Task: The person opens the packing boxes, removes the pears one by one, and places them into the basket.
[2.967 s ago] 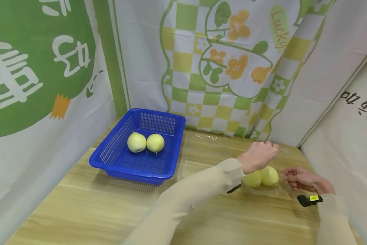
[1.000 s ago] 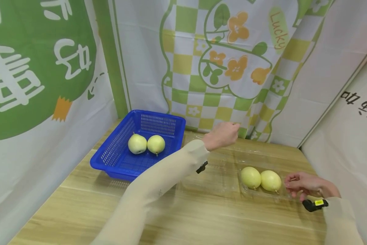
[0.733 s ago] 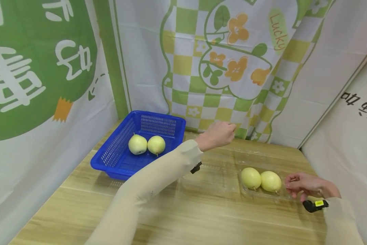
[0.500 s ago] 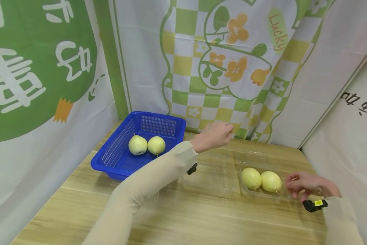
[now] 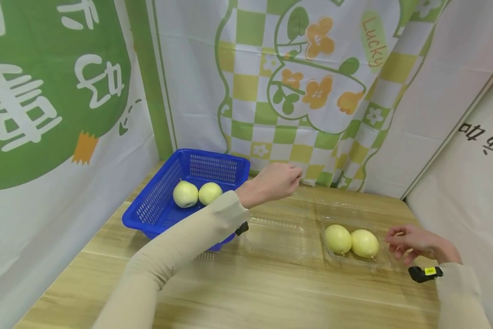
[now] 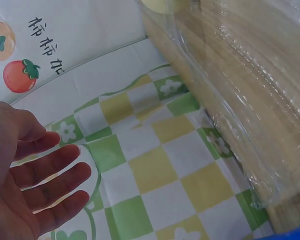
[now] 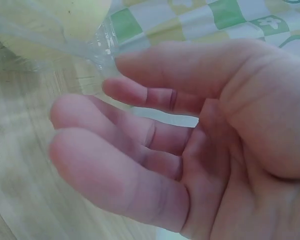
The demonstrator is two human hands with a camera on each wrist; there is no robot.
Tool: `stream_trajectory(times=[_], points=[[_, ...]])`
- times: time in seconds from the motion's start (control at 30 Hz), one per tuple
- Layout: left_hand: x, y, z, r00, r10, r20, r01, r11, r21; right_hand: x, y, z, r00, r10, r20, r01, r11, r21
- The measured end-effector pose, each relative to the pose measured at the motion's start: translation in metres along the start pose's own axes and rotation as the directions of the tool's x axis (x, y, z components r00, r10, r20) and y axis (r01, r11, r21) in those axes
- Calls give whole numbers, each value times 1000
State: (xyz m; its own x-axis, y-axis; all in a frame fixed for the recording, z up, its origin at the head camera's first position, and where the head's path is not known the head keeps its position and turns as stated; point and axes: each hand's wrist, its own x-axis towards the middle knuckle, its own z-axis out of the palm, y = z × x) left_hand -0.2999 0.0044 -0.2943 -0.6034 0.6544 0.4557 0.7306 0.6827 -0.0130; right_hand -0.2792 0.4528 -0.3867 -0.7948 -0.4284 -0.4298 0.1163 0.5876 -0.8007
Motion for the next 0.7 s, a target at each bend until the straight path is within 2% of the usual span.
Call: stream_trajectory(times=[0.17, 0.23, 0.4, 0.47, 0.57, 0.7], points=[[-12, -7, -6, 1000, -15, -22, 16, 999, 39, 0, -5, 1, 999, -2, -44, 1, 1000, -19], [-16, -8, -10, 999, -17, -38, 19, 998, 55, 0, -8, 1, 996, -15, -87, 12, 999, -39], [-27, -12, -22, 999, -16, -42, 18, 999, 29, 2, -18, 1, 968, -87, -233, 64, 992, -105], [-30, -13, -28, 999, -11, -45, 12, 1000, 18, 3, -23, 1, 959, -105, -265, 74, 990, -123], [-35, -16, -35, 999, -4, -51, 5, 1000, 3, 3, -31, 2, 954, -110, -278, 69, 986, -152], [-42, -22, -42, 998, -30, -64, 29, 1000, -10, 3, -42, 4, 953, -126, -274, 73, 978, -198]])
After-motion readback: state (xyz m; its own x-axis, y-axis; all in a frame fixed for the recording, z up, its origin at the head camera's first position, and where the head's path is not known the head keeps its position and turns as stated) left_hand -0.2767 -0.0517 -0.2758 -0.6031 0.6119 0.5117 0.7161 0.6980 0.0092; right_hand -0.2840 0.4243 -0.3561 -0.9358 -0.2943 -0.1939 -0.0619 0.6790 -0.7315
